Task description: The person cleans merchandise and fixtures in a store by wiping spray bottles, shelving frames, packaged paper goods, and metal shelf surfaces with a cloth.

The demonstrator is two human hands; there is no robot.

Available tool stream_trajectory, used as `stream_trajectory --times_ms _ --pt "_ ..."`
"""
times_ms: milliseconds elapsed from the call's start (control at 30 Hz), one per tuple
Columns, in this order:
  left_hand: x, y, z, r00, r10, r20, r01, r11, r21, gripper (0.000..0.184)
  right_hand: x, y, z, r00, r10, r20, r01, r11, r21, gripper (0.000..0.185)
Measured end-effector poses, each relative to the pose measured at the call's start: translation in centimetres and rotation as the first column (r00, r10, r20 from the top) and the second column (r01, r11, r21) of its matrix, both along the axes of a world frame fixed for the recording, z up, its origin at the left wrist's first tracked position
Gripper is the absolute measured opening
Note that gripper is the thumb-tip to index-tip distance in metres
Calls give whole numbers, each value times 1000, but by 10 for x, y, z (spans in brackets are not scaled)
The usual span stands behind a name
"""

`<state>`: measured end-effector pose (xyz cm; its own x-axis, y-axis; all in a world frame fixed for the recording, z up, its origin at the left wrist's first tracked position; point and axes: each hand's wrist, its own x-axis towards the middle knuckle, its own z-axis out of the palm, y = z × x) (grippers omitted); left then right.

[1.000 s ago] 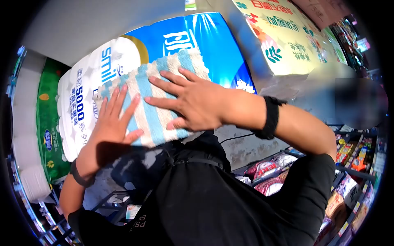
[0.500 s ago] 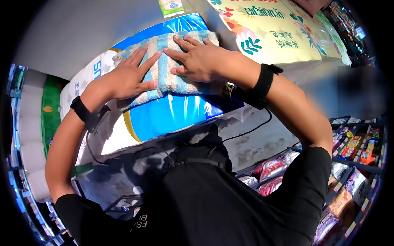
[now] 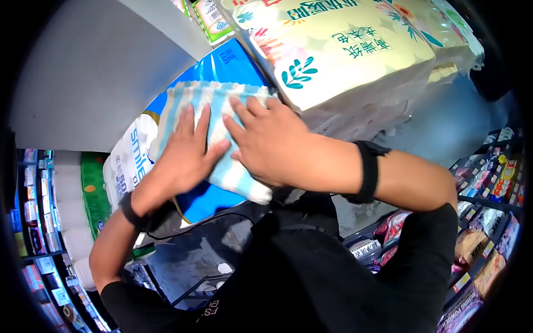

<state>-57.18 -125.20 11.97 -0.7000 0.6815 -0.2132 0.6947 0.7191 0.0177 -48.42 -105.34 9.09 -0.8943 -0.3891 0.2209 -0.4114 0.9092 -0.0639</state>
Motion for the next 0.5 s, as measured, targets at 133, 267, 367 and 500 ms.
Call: stream_trajectory --times_ms 133,267,367,500 --pt "-73 17 -13 1000 -4 -6 4 1000 -7 82 -42 0 -4 993 -65 -102 83 980 181 57" --pt "-72 20 -7 992 -120 38 120 993 -13 81 -19 3 0 996 -7 -89 28 971 236 56" --pt "-37 24 8 955 -273 114 276 961 -7 85 8 14 18 990 131 57 -141 950 277 57" --pt "-47 31 10 912 -381 150 365 923 124 101 4 23 60 903 241 356 -345 900 267 49"
